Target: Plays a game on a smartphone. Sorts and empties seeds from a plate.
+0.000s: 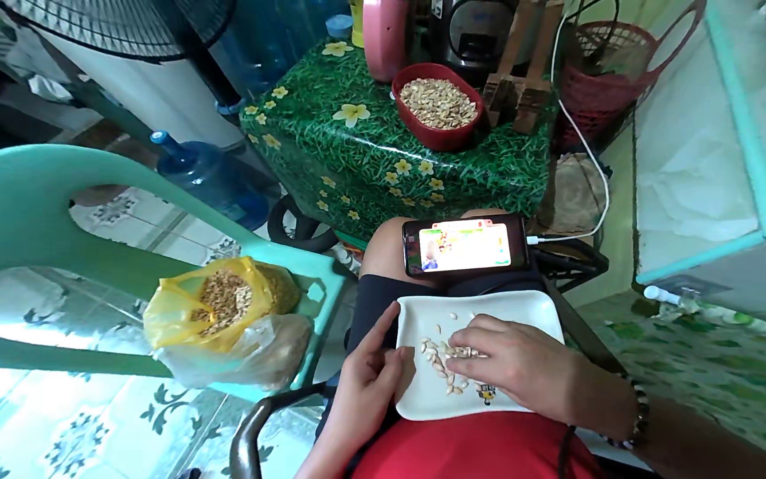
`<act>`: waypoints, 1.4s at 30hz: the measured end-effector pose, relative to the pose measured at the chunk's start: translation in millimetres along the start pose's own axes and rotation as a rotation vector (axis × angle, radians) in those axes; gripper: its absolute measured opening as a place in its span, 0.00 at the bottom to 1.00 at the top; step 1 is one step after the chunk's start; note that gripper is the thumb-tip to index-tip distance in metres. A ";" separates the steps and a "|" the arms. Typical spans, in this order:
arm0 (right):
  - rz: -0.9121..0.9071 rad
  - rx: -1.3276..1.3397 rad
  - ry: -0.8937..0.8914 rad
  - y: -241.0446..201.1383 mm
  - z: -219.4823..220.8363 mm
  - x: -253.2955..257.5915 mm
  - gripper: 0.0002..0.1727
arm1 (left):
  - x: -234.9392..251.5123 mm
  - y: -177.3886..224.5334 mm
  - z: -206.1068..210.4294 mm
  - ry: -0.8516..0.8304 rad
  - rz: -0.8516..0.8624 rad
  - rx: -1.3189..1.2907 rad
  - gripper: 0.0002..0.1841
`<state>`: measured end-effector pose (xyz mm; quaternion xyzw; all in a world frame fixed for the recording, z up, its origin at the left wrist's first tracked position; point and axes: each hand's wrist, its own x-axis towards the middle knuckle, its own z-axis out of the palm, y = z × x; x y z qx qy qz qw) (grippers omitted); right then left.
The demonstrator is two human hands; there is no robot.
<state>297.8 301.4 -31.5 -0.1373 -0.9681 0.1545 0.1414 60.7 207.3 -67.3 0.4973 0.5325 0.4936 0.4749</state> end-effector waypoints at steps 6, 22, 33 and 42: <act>0.046 0.167 0.140 11.7 -0.9 -0.4 0.12 | -0.3 -1.0 -0.3 0.001 0.009 0.001 0.31; 0.112 0.201 0.116 23.0 -28.1 -22.9 0.15 | 0.1 0.4 -0.4 -0.003 0.002 -0.010 0.31; 0.278 0.215 -0.064 15.5 -16.4 -15.1 0.17 | 0.4 0.4 -0.4 0.000 0.000 -0.013 0.31; 0.151 0.229 0.165 11.2 -3.9 -4.0 0.10 | 0.6 -0.3 -0.8 -0.004 0.012 -0.002 0.31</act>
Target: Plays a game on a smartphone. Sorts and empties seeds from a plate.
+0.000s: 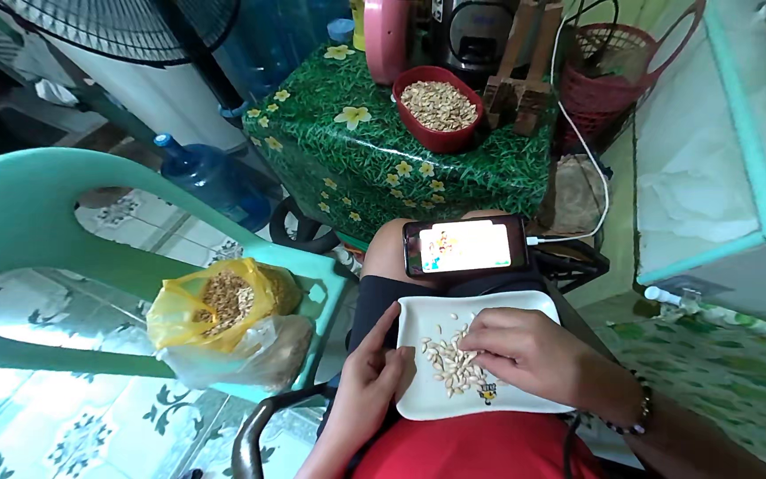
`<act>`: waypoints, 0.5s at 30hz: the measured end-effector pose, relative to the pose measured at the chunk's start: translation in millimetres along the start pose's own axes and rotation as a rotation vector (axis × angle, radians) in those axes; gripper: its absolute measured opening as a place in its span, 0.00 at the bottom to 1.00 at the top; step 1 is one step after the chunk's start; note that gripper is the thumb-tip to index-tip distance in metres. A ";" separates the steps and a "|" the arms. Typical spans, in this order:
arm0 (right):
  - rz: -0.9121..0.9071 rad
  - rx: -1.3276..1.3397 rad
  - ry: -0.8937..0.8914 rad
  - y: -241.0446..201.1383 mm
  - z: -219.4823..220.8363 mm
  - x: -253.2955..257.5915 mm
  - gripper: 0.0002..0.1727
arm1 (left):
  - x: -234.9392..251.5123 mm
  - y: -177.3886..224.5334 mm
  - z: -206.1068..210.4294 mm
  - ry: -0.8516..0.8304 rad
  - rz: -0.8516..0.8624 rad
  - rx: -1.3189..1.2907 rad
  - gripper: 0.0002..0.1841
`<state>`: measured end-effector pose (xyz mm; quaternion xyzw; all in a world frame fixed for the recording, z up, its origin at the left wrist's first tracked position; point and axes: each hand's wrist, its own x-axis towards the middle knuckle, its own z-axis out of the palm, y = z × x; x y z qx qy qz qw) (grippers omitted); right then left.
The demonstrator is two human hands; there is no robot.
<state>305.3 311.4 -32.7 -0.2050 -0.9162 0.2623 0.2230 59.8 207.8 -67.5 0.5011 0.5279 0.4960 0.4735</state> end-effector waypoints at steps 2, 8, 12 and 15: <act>-0.017 -0.002 0.016 -0.4 -1.2 0.4 0.11 | -0.1 0.4 0.6 0.002 -0.003 -0.002 0.31; -0.093 0.070 -0.003 0.9 -7.7 -0.2 0.17 | -0.4 0.2 0.7 0.005 -0.002 -0.007 0.31; -0.114 0.109 -0.017 2.6 -14.8 -1.2 0.20 | 0.0 -0.8 0.5 0.000 0.003 -0.006 0.30; -0.108 0.100 0.001 6.3 -21.3 -2.5 0.19 | -0.2 -0.6 0.6 0.004 0.001 -0.012 0.31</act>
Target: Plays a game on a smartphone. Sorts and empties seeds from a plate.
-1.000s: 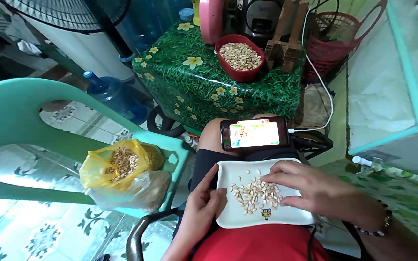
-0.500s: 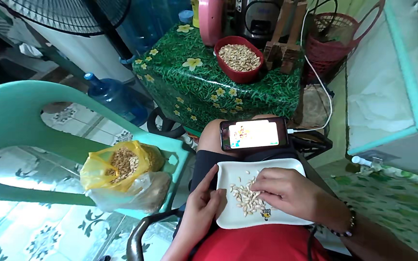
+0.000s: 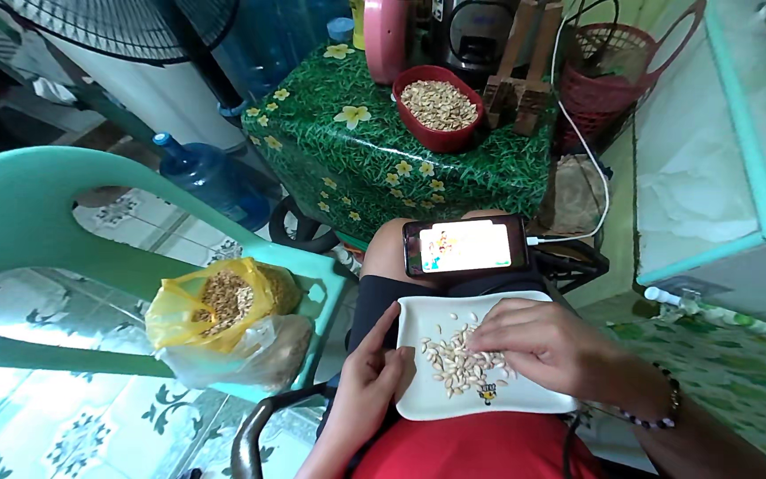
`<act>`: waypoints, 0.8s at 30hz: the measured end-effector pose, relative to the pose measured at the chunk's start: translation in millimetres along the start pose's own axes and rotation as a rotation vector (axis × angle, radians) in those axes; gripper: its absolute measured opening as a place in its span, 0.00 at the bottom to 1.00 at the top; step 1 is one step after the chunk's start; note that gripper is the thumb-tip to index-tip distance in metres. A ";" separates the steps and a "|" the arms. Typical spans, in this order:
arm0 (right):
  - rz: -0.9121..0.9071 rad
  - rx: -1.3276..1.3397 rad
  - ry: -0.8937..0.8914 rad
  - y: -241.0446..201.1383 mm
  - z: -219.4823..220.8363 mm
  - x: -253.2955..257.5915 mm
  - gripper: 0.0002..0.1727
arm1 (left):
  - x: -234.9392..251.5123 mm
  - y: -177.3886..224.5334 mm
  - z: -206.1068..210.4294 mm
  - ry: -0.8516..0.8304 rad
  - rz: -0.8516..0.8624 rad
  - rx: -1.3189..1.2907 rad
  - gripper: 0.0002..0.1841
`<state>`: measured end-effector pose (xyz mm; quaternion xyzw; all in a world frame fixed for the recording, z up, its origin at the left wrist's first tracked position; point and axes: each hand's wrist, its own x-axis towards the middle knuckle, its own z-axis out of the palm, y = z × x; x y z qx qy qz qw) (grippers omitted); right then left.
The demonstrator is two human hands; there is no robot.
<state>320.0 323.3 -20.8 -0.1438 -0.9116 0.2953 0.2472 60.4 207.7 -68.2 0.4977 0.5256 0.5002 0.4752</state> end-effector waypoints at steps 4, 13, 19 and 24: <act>0.111 -0.031 0.043 1.9 -7.8 -1.7 0.12 | -0.4 0.2 0.0 0.002 -0.002 -0.005 0.30; 0.145 -0.087 0.050 11.5 -14.3 -5.5 0.14 | -0.7 0.9 0.1 0.003 -0.012 0.005 0.31; 0.282 -0.264 0.275 21.0 -27.9 -4.5 0.14 | -0.6 1.6 1.1 0.007 -0.015 0.004 0.31; 0.278 -0.462 0.394 30.7 -39.1 3.8 0.17 | -0.4 0.6 0.9 0.006 -0.011 0.011 0.31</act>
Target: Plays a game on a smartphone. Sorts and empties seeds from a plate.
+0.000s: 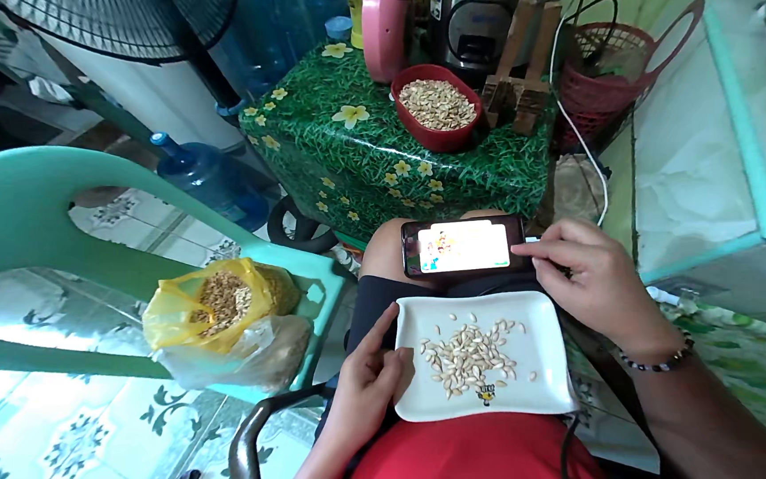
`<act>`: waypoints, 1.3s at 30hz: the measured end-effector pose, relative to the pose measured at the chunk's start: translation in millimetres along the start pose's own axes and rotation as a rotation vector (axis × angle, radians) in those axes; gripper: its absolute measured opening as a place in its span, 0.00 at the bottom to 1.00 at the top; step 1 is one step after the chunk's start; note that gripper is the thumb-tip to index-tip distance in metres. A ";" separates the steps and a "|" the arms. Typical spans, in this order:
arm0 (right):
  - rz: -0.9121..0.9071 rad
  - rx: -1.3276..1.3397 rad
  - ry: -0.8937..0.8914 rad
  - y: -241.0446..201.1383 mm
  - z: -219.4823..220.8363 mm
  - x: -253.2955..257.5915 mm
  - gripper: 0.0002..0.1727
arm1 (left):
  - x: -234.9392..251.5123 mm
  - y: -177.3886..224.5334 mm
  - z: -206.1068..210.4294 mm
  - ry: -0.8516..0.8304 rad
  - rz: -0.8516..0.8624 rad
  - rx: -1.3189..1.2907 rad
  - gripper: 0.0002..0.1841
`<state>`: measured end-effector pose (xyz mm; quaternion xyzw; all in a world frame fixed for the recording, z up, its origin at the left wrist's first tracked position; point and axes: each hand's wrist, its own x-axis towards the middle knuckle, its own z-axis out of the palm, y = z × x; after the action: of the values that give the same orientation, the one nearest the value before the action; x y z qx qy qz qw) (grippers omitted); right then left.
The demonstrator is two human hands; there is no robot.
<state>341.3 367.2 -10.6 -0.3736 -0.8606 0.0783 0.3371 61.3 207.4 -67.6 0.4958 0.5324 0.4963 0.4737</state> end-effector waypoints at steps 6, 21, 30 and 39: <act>0.041 -0.056 0.011 10.7 10.2 11.3 0.20 | -0.1 -0.5 -0.2 -0.002 0.001 -0.010 0.31; 0.025 -0.053 -0.030 11.3 17.6 15.8 0.21 | -0.2 -1.3 -0.5 -0.002 0.012 0.005 0.31; 0.068 -0.052 0.030 15.9 13.2 16.9 0.20 | 0.2 -0.1 -0.2 -0.004 0.003 -0.002 0.31; 0.077 -0.074 0.027 16.3 16.0 19.7 0.22 | 0.2 -0.6 -0.3 -0.009 0.010 -0.008 0.31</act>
<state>331.0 394.4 -18.8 -0.4197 -0.8433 0.0542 0.3313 60.9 207.6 -68.1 0.4989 0.5257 0.4986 0.4755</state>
